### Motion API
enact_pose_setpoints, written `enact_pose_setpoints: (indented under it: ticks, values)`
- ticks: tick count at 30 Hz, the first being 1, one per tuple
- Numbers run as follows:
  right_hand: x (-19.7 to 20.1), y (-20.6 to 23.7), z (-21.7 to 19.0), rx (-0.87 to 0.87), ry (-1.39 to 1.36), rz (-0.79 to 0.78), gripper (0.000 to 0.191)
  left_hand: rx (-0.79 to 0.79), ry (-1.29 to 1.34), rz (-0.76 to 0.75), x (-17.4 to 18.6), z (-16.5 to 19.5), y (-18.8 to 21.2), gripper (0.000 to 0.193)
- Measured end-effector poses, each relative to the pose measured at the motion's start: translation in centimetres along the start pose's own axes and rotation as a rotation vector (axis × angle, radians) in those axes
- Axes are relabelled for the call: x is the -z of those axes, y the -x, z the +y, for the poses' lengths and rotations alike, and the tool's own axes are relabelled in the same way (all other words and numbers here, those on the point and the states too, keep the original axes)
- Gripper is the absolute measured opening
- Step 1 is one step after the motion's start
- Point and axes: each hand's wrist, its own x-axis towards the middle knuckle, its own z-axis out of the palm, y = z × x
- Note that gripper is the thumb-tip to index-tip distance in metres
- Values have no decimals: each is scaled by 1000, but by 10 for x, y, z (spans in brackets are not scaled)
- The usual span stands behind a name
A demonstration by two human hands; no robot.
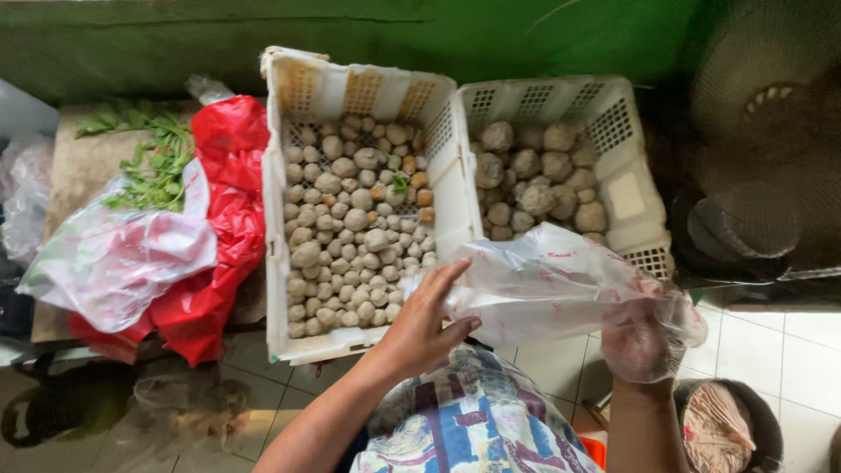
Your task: The person sorts round food items from white crates into a plastic bag, then transfers a batch from a blue colander into a crate. The person continues filling the bag with items from the crates.
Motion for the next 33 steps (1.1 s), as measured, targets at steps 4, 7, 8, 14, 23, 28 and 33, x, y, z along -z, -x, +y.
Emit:
enact_pose_setpoints:
  ticks: [4,7,8,14,23,28,33]
  values:
    - [28,-10,-10,44,192,-64,24,245,3,-293,-39,10,-11,53]
    - [48,-23,-16,9,115,-138,10,121,74,-340,-58,20,-5,27]
    - [54,-27,-19,-36,185,-77,11,135,64,-331,-64,23,-1,19]
    - [54,-44,-31,-235,877,4,18,244,935,66,-109,11,12,23]
    - [51,-82,-41,18,1078,-412,27,830,1147,364,-160,-13,11,59]
    - [58,-78,-32,607,1542,-549,40,227,486,210,-160,15,11,95]
    - [15,-60,-50,165,676,-470,26,481,32,115,-153,5,15,58]
